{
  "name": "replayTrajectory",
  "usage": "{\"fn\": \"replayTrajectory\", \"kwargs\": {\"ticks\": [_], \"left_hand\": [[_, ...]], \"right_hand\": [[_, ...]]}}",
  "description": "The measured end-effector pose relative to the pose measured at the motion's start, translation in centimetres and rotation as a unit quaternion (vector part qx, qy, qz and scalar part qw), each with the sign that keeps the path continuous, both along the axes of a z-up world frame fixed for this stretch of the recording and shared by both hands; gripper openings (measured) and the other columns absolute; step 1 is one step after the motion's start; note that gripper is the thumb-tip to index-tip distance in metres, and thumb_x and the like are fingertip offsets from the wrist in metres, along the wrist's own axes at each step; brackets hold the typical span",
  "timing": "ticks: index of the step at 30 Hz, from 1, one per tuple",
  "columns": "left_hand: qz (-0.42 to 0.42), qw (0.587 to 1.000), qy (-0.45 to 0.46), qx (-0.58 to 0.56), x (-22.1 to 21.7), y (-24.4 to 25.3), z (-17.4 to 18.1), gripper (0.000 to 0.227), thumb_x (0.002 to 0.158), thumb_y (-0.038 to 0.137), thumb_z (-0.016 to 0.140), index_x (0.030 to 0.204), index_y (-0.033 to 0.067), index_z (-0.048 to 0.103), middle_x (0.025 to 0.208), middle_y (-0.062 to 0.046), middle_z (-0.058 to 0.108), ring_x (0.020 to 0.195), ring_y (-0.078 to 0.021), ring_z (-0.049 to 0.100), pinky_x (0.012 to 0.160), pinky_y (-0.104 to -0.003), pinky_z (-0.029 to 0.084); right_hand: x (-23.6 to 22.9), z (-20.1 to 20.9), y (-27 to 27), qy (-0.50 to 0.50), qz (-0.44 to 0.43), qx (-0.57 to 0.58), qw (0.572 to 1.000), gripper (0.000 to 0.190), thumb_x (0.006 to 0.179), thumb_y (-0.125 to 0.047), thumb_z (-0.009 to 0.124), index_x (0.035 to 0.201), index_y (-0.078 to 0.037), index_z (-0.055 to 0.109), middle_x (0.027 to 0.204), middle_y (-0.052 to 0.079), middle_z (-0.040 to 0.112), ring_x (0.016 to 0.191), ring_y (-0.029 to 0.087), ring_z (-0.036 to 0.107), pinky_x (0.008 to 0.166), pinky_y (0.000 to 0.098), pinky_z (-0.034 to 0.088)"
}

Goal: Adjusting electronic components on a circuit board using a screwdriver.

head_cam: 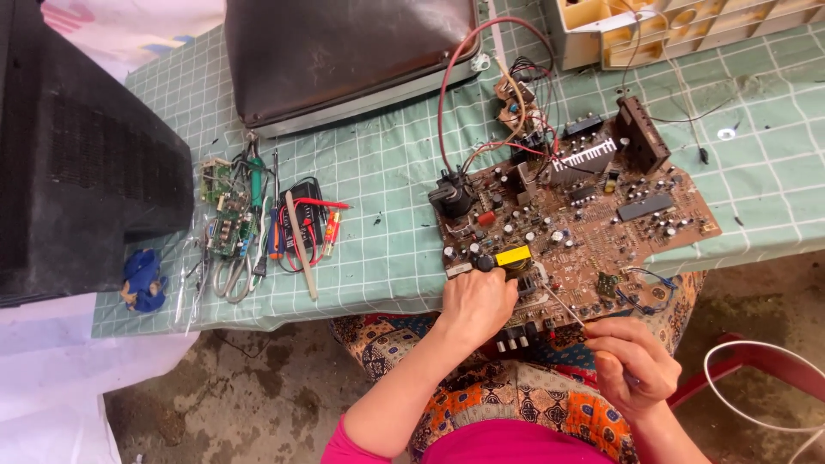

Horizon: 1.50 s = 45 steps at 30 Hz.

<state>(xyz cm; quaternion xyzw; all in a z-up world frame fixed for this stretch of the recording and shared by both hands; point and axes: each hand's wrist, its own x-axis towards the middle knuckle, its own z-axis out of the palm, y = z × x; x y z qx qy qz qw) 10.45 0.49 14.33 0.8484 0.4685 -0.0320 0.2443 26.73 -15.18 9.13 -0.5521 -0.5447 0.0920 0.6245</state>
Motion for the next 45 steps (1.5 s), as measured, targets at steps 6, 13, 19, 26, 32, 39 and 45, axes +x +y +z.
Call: {"fn": "replayTrajectory", "kwargs": {"ticks": [6, 13, 19, 26, 32, 39, 45], "left_hand": [[0.004, 0.999, 0.044, -0.029, 0.4, 1.3, -1.2, 0.027, 0.096, 0.014, 0.061, 0.076, -0.0025, 0.070, 0.061, -0.013, 0.066, 0.047, -0.0261, 0.063, 0.046, -0.038, 0.056], [0.000, 0.999, 0.042, -0.007, 0.3, 1.5, -2.5, 0.024, 0.092, 0.006, 0.059, 0.072, -0.0014, 0.070, 0.054, -0.008, 0.061, 0.041, -0.0201, 0.055, 0.042, -0.033, 0.053], [0.008, 1.000, -0.009, 0.009, 0.3, 0.9, -3.1, 0.019, 0.093, 0.010, 0.064, 0.079, -0.0022, 0.071, 0.054, -0.011, 0.064, 0.038, -0.0220, 0.056, 0.036, -0.035, 0.051], [0.014, 0.978, -0.101, 0.180, 0.0, -0.5, -1.9, 0.015, 0.091, 0.012, 0.072, 0.083, -0.0005, 0.069, 0.057, -0.007, 0.063, 0.042, -0.0163, 0.055, 0.034, -0.028, 0.045], [-0.067, 0.915, -0.274, 0.289, 0.0, -3.2, -4.5, 0.009, 0.090, 0.009, 0.074, 0.094, 0.0021, 0.071, 0.079, -0.006, 0.065, 0.067, -0.0144, 0.054, 0.055, -0.022, 0.047], [-0.095, 0.895, -0.356, 0.253, -2.2, -5.4, -7.4, 0.011, 0.087, 0.009, 0.075, 0.095, 0.0023, 0.073, 0.101, -0.011, 0.068, 0.091, -0.0224, 0.063, 0.087, -0.035, 0.056], [-0.058, 0.891, -0.367, 0.261, -3.9, -5.6, -7.7, 0.011, 0.087, 0.009, 0.073, 0.097, 0.0039, 0.072, 0.102, -0.010, 0.068, 0.092, -0.0225, 0.063, 0.086, -0.035, 0.057]], "right_hand": [[0.4, -0.6, -0.1, 0.013, -0.001, -0.001, 1.000, 0.019, 0.090, -0.019, 0.062, 0.083, -0.003, 0.070, 0.095, 0.013, 0.073, 0.071, 0.016, 0.065, 0.063, 0.0243, 0.051], [1.7, -1.1, 0.7, 0.050, 0.014, -0.010, 0.999, 0.020, 0.090, -0.018, 0.061, 0.081, -0.002, 0.068, 0.094, 0.015, 0.073, 0.075, 0.019, 0.068, 0.069, 0.0269, 0.055], [4.0, -1.8, 1.0, 0.056, -0.021, -0.050, 0.997, 0.019, 0.092, -0.017, 0.062, 0.084, -0.001, 0.069, 0.096, 0.014, 0.072, 0.075, 0.018, 0.067, 0.069, 0.0263, 0.055], [4.7, -3.0, 0.0, 0.040, -0.016, -0.097, 0.994, 0.010, 0.090, -0.008, 0.063, 0.086, -0.001, 0.069, 0.096, 0.012, 0.073, 0.080, 0.018, 0.069, 0.075, 0.0267, 0.056], [3.3, -5.4, -0.7, 0.044, -0.045, -0.094, 0.994, 0.013, 0.091, -0.015, 0.065, 0.086, -0.004, 0.069, 0.096, 0.010, 0.075, 0.078, 0.015, 0.069, 0.073, 0.0243, 0.057], [2.6, -6.1, -1.0, 0.069, -0.054, -0.113, 0.990, 0.009, 0.092, -0.012, 0.066, 0.088, -0.006, 0.070, 0.101, 0.008, 0.075, 0.081, 0.013, 0.069, 0.076, 0.0234, 0.056], [2.4, -6.0, -1.6, -0.001, -0.047, -0.142, 0.989, 0.014, 0.089, -0.016, 0.068, 0.094, -0.004, 0.074, 0.105, 0.011, 0.074, 0.075, 0.014, 0.067, 0.068, 0.0239, 0.056]]}}
